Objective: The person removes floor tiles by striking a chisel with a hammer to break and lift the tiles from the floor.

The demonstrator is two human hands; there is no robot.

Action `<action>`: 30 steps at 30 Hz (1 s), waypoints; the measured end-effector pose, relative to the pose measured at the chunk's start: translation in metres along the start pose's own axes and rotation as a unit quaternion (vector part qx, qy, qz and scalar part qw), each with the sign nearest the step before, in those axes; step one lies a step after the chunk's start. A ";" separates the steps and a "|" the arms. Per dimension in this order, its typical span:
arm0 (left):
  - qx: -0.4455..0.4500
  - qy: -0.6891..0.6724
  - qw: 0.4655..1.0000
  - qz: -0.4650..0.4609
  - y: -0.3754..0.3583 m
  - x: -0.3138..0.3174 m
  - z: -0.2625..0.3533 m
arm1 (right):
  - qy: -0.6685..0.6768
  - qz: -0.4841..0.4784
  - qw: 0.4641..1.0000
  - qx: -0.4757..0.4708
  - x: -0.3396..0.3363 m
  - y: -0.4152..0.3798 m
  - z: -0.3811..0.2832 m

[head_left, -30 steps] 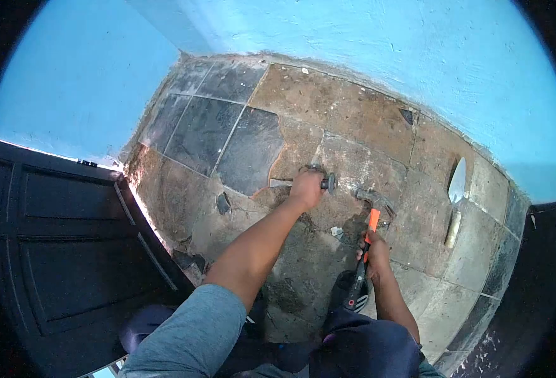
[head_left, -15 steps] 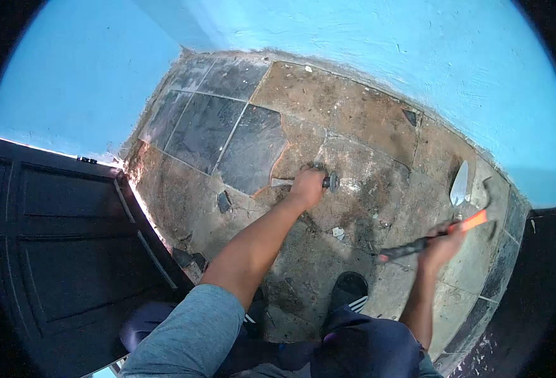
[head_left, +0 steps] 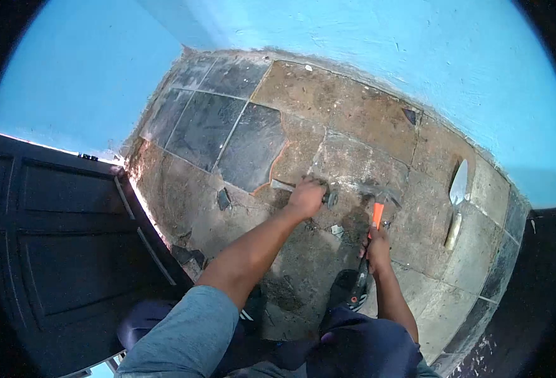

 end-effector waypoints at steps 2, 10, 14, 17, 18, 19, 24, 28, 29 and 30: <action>0.021 -0.002 1.000 -0.003 -0.015 0.007 0.002 | 0.053 0.001 0.997 0.046 -0.008 -0.003 0.014; 0.111 0.018 0.994 -0.008 -0.045 -0.007 -0.002 | 0.230 -0.016 0.967 0.113 0.016 -0.034 0.023; 0.175 0.015 0.985 -0.005 -0.045 -0.002 -0.006 | 0.225 -0.022 0.967 0.116 0.019 -0.035 0.029; 0.239 -0.001 0.971 0.007 -0.050 0.006 -0.011 | 0.200 -0.012 0.973 0.119 0.020 -0.036 0.026; 0.241 -0.005 0.971 0.000 -0.052 0.006 -0.011 | 0.187 -0.006 0.975 0.120 0.019 -0.036 0.023; 0.242 -0.008 0.970 -0.007 -0.053 0.006 -0.011 | 0.187 0.002 0.974 0.125 0.019 -0.037 0.021; 0.189 -0.003 0.982 -0.022 -0.040 0.005 -0.011 | 0.084 0.029 0.989 0.114 0.001 -0.042 -0.003; 0.112 0.014 0.993 -0.015 -0.019 0.008 -0.009 | -0.004 0.067 0.998 0.006 -0.040 -0.045 -0.024; 0.099 0.012 0.995 -0.011 -0.014 0.006 -0.008 | -0.003 0.099 0.994 -0.046 -0.050 -0.045 -0.034; 0.085 0.009 0.996 -0.007 -0.007 0.003 -0.008 | -0.001 0.132 0.986 -0.098 -0.060 -0.046 -0.044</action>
Point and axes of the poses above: each hand's wrist, its own y-axis towards the middle knuckle, its own x-axis out of the palm, z = x × y, the point moved 6 cm from there along y, towards the middle knuckle, and after that the axes turned 13 degrees about -x, right-handed, at the moved point
